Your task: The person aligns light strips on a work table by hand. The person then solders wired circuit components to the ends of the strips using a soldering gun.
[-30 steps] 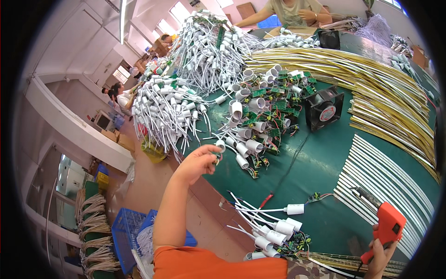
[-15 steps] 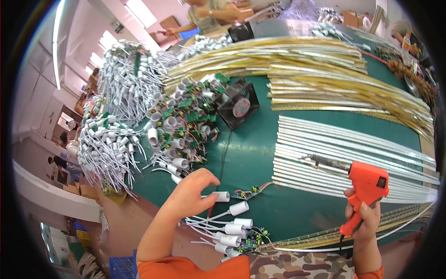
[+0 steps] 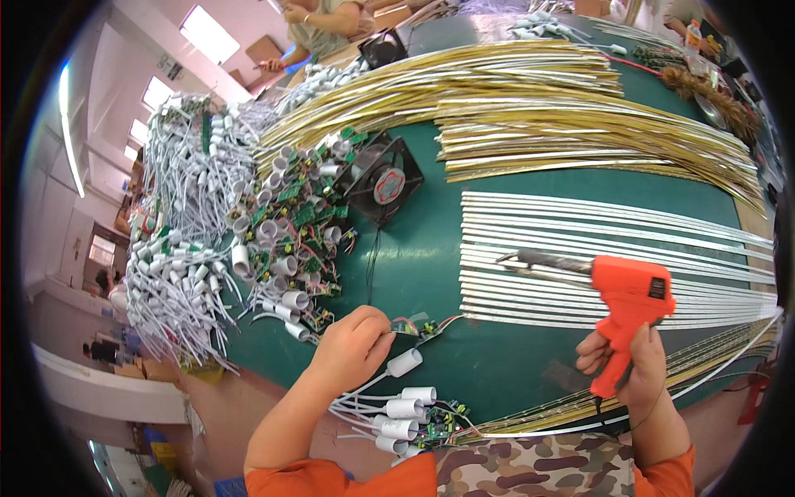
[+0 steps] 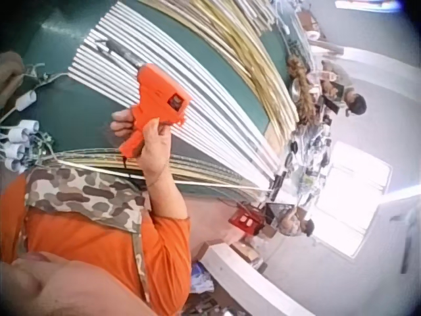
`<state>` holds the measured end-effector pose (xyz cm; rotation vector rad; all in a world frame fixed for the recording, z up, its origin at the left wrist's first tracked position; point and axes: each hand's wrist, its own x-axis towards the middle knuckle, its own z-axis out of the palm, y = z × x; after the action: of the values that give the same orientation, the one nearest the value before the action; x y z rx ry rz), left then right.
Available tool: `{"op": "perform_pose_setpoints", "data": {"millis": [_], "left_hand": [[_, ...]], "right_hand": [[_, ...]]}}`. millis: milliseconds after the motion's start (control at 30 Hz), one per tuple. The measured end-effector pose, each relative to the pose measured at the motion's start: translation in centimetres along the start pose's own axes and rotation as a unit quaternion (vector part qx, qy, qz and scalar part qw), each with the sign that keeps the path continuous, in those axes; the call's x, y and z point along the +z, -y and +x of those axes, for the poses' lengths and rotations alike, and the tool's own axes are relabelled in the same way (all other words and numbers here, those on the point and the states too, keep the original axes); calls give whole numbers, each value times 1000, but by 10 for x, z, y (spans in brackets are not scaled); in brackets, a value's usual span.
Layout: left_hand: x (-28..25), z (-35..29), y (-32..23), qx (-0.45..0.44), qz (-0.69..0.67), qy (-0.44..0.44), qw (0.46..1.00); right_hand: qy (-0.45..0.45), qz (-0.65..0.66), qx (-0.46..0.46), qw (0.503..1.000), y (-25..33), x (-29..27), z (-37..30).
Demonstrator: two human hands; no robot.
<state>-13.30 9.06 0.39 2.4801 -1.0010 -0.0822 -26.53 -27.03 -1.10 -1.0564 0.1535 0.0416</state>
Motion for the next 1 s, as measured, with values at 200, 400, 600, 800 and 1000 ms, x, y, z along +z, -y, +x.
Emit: {"op": "perform_pose_setpoints", "data": {"millis": [200,400,600,800,1000], "left_hand": [[-11,27,-49,139,-81,-101,982],[15,47,-84,154,-185,-85,967],[35,56,-93,166,-196,-59,965],[41,57,-99,127,-250,-32,959],[48,53,-83,108,-379,78,916]], "right_hand": [[15,5,33,999,2,36,10],[59,-29,64,996,-2,63,19],[86,-65,78,991,3,61,20],[44,-61,20,997,-1,58,17],[1,-54,8,999,-1,58,17]]}}
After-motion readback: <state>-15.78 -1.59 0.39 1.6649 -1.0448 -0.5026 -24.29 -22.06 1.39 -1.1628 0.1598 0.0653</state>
